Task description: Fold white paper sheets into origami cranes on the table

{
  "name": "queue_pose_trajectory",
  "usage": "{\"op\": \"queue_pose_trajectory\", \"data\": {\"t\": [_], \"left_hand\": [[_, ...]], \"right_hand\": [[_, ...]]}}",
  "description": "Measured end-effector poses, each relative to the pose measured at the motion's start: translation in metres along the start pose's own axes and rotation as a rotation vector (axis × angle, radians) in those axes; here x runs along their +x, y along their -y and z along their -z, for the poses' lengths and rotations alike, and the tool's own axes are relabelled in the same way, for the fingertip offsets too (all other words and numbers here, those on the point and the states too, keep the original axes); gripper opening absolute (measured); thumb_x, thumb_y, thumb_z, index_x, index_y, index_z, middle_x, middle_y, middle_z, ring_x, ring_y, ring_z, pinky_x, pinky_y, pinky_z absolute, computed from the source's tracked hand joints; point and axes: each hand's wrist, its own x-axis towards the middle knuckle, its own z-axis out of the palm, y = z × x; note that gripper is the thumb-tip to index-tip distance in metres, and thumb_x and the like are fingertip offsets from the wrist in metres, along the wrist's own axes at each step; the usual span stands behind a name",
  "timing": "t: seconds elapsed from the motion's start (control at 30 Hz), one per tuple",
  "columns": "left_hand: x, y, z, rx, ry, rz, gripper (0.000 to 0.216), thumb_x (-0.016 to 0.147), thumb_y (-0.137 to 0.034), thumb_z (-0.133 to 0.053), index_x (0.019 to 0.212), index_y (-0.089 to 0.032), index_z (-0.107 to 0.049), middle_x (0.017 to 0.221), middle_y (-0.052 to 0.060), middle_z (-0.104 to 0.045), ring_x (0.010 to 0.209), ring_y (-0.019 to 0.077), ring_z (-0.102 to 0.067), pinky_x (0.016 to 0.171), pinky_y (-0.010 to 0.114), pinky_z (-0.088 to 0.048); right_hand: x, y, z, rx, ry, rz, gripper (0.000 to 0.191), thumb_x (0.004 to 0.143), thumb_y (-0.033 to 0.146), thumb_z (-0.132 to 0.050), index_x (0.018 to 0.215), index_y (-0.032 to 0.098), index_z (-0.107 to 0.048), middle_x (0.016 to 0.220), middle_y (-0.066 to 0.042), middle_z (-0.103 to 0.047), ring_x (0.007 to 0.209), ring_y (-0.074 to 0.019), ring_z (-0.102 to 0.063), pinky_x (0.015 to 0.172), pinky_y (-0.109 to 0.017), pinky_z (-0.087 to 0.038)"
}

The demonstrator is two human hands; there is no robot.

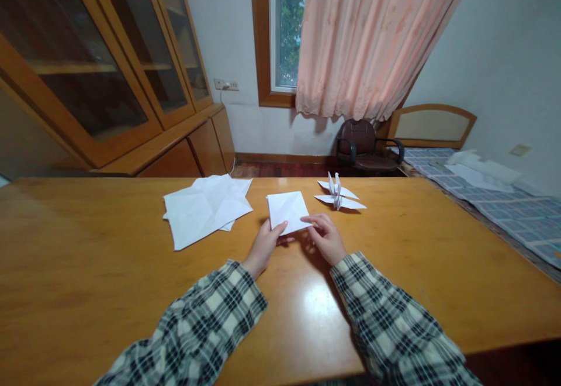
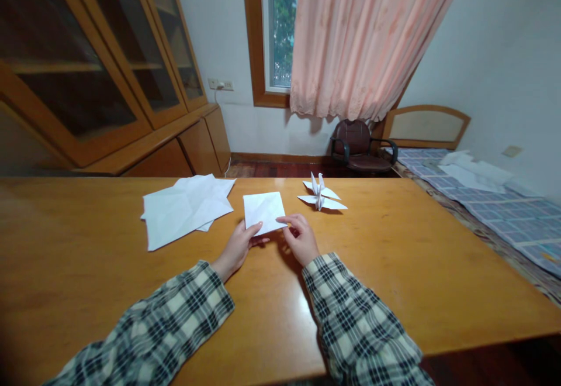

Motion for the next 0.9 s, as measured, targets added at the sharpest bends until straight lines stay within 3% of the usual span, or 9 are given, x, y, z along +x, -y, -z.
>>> {"op": "queue_pose_trajectory", "data": {"t": [0.1, 0.3, 0.7, 0.9], "left_hand": [[-0.0003, -0.0009, -0.0011, -0.035, 0.011, -0.004, 0.040, 0.070, -0.027, -0.069, 0.106, -0.014, -0.055, 0.107, 0.010, -0.064, 0.084, 0.0191, -0.063, 0.066, 0.032, -0.056], [0.0014, 0.0013, -0.0003, -0.037, -0.001, 0.013, 0.039, 0.069, -0.024, -0.070, 0.104, -0.015, -0.057, 0.105, 0.009, -0.066, 0.086, 0.0204, -0.064, 0.071, 0.034, -0.056], [0.0014, 0.0020, 0.0013, -0.009, 0.020, 0.001, 0.040, 0.069, -0.028, -0.069, 0.103, -0.012, -0.058, 0.100, 0.011, -0.068, 0.080, 0.0209, -0.065, 0.065, 0.032, -0.055], [0.0061, 0.0068, 0.0050, -0.004, 0.011, -0.046, 0.045, 0.069, -0.036, -0.069, 0.104, -0.010, -0.062, 0.096, 0.011, -0.070, 0.088, 0.0227, -0.064, 0.081, 0.035, -0.049]], "right_hand": [[-0.0003, -0.0016, 0.0002, -0.024, 0.017, 0.012, 0.023, 0.081, 0.023, -0.051, 0.097, 0.022, -0.068, 0.091, -0.006, -0.054, 0.080, -0.0169, -0.054, 0.064, -0.028, -0.047], [-0.0005, -0.0030, 0.0005, -0.040, 0.041, 0.028, 0.025, 0.079, 0.019, -0.052, 0.097, 0.023, -0.068, 0.089, -0.005, -0.054, 0.072, -0.0144, -0.052, 0.060, -0.026, -0.045], [0.0002, -0.0032, 0.0015, -0.055, 0.039, 0.019, 0.030, 0.075, 0.015, -0.051, 0.099, 0.023, -0.066, 0.094, -0.005, -0.056, 0.069, -0.0139, -0.052, 0.058, -0.026, -0.045], [0.0022, -0.0030, 0.0071, -0.083, 0.090, 0.044, 0.026, 0.075, 0.016, -0.053, 0.096, 0.022, -0.067, 0.091, -0.005, -0.055, 0.067, -0.0130, -0.051, 0.057, -0.026, -0.044]]}}
